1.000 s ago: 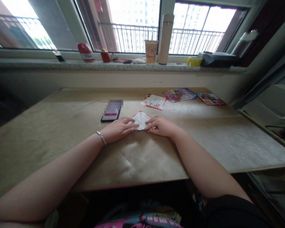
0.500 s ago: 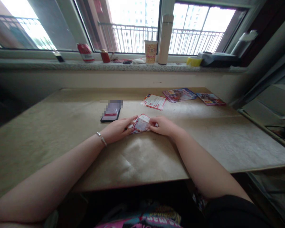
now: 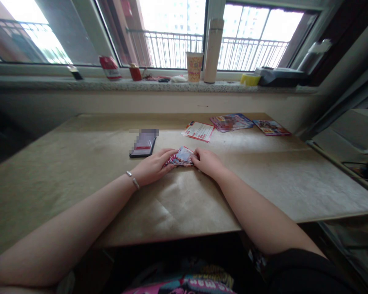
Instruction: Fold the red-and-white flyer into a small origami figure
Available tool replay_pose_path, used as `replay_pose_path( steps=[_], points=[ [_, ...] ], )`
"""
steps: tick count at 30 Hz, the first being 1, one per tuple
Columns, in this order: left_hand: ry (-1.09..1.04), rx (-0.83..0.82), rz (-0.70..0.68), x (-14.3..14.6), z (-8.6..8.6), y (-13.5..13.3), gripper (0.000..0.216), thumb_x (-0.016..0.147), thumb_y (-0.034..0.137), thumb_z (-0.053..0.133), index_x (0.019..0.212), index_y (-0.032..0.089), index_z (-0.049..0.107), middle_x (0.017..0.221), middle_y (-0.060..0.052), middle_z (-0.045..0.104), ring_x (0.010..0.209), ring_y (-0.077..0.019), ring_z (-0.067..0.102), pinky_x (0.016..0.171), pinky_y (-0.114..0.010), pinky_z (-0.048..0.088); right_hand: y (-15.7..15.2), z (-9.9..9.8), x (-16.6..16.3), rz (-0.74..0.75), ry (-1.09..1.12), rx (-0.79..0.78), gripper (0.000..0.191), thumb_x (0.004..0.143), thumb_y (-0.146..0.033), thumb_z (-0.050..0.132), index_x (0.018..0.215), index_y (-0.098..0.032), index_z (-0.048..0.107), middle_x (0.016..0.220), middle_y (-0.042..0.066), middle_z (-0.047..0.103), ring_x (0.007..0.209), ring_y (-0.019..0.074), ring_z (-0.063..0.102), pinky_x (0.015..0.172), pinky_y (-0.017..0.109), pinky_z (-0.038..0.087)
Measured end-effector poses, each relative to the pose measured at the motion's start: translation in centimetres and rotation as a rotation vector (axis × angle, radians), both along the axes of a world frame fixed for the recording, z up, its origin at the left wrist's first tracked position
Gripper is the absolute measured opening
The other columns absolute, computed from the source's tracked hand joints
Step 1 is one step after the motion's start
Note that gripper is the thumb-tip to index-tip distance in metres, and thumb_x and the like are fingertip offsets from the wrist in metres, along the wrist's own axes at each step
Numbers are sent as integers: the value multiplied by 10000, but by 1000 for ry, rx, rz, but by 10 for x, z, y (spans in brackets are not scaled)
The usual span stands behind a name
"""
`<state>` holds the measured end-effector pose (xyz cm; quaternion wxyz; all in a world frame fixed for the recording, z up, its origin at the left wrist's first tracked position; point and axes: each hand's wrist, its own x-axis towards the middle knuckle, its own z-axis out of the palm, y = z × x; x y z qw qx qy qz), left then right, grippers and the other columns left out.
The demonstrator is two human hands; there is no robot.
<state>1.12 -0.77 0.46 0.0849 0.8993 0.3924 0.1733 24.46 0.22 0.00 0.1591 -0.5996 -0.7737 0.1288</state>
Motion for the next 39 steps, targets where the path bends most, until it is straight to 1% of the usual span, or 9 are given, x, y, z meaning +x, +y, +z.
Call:
replay_pose_path(
  steps=[8,15,18,21,25,30,33,36,39],
  points=[
    [171,55,-14,3,-5,-2,483,936,405,444,1386,231,454,1479,-115,350,1305,-274,409,1112,-431,324,-1,-1,-2,-69,-10,12,240,869,-403,510,943,-218,644,906,58,709,762,174,611,621,252,394],
    [267,78,6,7,-4,-4,505,948,446,407,1406,236,432,1448,-105,410,1255,-268,436,1086,-419,328,1,-4,-3,-85,-29,60,271,853,-375,533,1051,-236,654,901,50,712,779,189,620,675,279,434],
    [286,94,15,9,-6,-5,503,953,457,395,1401,233,441,1436,-101,441,1229,-267,453,1069,-423,335,4,-9,-2,-39,-48,149,272,865,-335,511,1047,-229,683,933,72,701,891,215,604,807,321,448],
    [288,110,10,10,-7,-4,503,957,460,391,1400,228,444,1447,-104,435,1219,-264,463,1060,-420,342,9,-14,0,36,-62,237,292,874,-322,504,1070,-229,699,1049,90,684,1035,236,558,937,362,414],
    [263,129,-19,10,-7,-4,481,957,448,399,1384,234,463,1416,-97,472,1183,-249,493,1046,-410,356,12,-17,3,179,-50,243,341,901,-317,474,1154,-205,672,1195,84,657,1129,220,529,1017,377,372],
    [201,115,-50,7,0,-5,413,963,426,389,1279,234,572,1268,-83,596,1098,-237,534,997,-396,395,6,-9,7,289,-60,252,345,889,-356,507,1129,-191,691,1198,97,654,1141,234,523,1022,393,376],
    [182,102,-87,5,6,-5,392,967,426,371,1195,242,632,1143,-70,655,1019,-219,566,940,-372,420,1,-1,10,386,-45,210,339,872,-373,539,1120,-203,695,1179,88,656,1107,226,544,1009,379,391],
    [181,94,-103,3,9,-5,380,963,431,378,1148,258,662,1063,-68,669,960,-211,582,895,-367,429,-1,4,12,433,-36,172,334,841,-392,585,1103,-220,700,1163,83,657,1097,232,551,994,387,399],
    [184,81,-105,2,8,-4,386,965,426,378,1173,254,655,1035,-74,659,952,-211,576,889,-364,428,-2,5,13,438,-39,167,336,827,-397,603,1095,-218,701,1155,84,655,1085,233,554,984,386,402]
  ],
)
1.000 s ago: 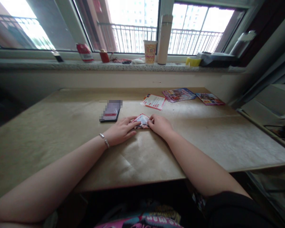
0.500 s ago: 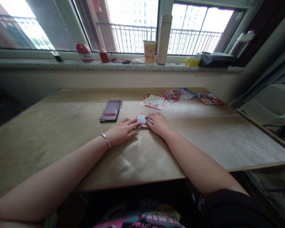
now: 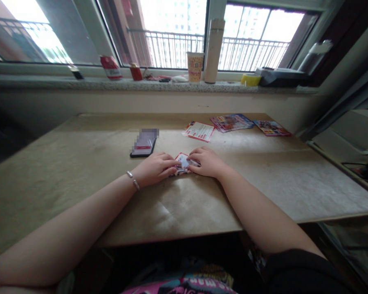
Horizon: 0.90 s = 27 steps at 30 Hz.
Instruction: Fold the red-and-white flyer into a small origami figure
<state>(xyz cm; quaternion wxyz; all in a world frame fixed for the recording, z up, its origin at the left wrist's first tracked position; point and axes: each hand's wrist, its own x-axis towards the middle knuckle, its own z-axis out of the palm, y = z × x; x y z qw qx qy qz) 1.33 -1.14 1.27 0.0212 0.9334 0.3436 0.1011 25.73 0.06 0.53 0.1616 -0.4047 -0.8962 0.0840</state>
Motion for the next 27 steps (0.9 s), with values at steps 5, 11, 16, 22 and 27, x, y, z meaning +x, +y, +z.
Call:
replay_pose_path(
  steps=[5,11,16,22,27],
  points=[
    [-25,-20,-10,-1,-7,5,403,959,450,386,1226,265,625,1096,-76,607,1017,-212,536,941,-357,411,0,-2,-2,-5,-5,8,316,849,-381,579,1091,-216,697,1150,80,650,1086,227,545,994,374,396],
    [-30,-11,-4,-1,-11,5,428,938,494,414,1292,308,565,1161,-71,565,1088,-234,491,999,-396,377,-1,-4,-5,-59,-20,9,342,854,-370,571,1141,-217,677,1173,83,631,1100,236,525,1001,381,398],
    [-10,6,36,0,-13,3,438,931,523,408,1283,319,570,1203,-77,543,1131,-255,474,1023,-433,362,-2,-6,-10,-110,-57,34,384,850,-367,572,1192,-215,657,1182,85,625,1096,249,511,992,385,405],
    [-18,17,73,1,-15,2,428,930,495,426,1288,302,557,1289,-78,531,1177,-265,467,1036,-441,363,-3,-6,-15,-183,-95,51,384,866,-368,548,1194,-202,660,1184,104,621,1101,258,505,994,387,395],
    [2,11,141,5,-13,0,440,935,475,416,1306,276,543,1316,-85,537,1191,-264,487,1039,-426,370,-3,-6,-19,-248,-93,58,377,863,-375,548,1166,-188,673,1174,114,625,1092,261,508,987,385,398]
  ],
)
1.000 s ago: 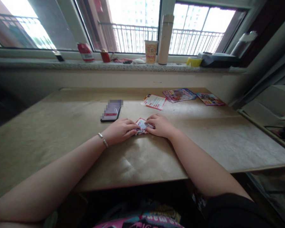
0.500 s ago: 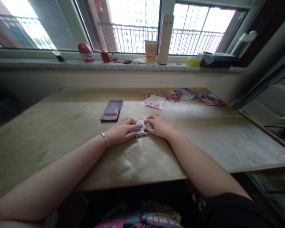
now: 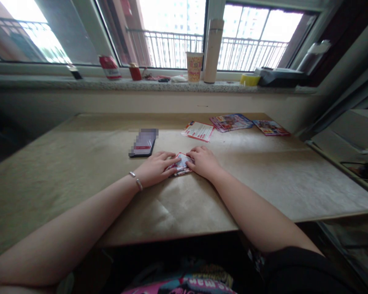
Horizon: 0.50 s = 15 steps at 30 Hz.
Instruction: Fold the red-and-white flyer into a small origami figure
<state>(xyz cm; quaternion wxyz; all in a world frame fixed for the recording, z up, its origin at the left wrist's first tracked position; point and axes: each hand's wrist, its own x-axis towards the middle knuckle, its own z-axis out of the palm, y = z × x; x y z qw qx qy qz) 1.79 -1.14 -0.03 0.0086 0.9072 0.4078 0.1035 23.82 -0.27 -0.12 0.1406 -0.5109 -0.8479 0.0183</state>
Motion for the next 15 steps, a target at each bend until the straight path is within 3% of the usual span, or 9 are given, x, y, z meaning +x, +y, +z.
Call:
replay_pose_path(
  steps=[9,15],
  points=[
    [-37,-47,147,8,1,-3,502,896,399,455,1323,138,496,1355,-132,526,1236,-263,483,1076,-397,353,8,-9,-2,-41,159,-48,280,792,-308,623,1036,-196,703,1077,91,661,1048,237,537,957,369,410],
    [-83,-57,131,5,3,-2,530,873,369,495,1356,151,462,1291,-126,581,1186,-263,531,1024,-394,401,8,-10,-4,-110,431,-158,216,742,-212,650,955,-185,667,883,29,695,824,162,598,757,280,471]
  ],
)
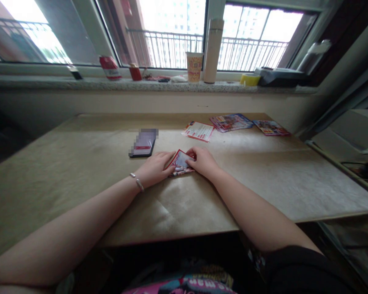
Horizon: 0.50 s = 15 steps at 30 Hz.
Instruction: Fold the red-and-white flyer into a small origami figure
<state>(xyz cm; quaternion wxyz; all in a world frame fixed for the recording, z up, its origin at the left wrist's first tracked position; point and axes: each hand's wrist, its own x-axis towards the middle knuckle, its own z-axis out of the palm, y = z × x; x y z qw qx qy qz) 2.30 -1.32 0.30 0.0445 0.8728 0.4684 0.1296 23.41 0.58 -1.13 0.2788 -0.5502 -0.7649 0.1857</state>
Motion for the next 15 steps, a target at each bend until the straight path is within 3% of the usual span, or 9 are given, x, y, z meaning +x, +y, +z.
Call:
replay_pose_path(
  steps=[6,10,15],
  points=[
    [-171,-63,43,0,4,-1,499,866,279,508,1356,191,471,1168,-78,668,1042,-231,627,908,-346,481,-8,8,-5,-8,181,-79,221,761,-212,633,978,-173,645,774,4,683,675,122,601,633,233,459],
    [-380,-106,50,3,6,-3,433,868,230,489,1298,192,522,1123,-63,681,996,-204,645,885,-320,499,-12,6,-11,30,280,-114,208,768,-218,623,972,-183,642,826,13,706,719,132,630,675,249,490],
    [-643,-153,95,8,4,-4,320,877,291,482,1138,167,620,951,-43,702,802,-164,646,748,-274,524,-16,4,-19,106,421,-166,178,769,-230,617,939,-182,636,856,22,713,755,142,650,714,269,515]
  ],
)
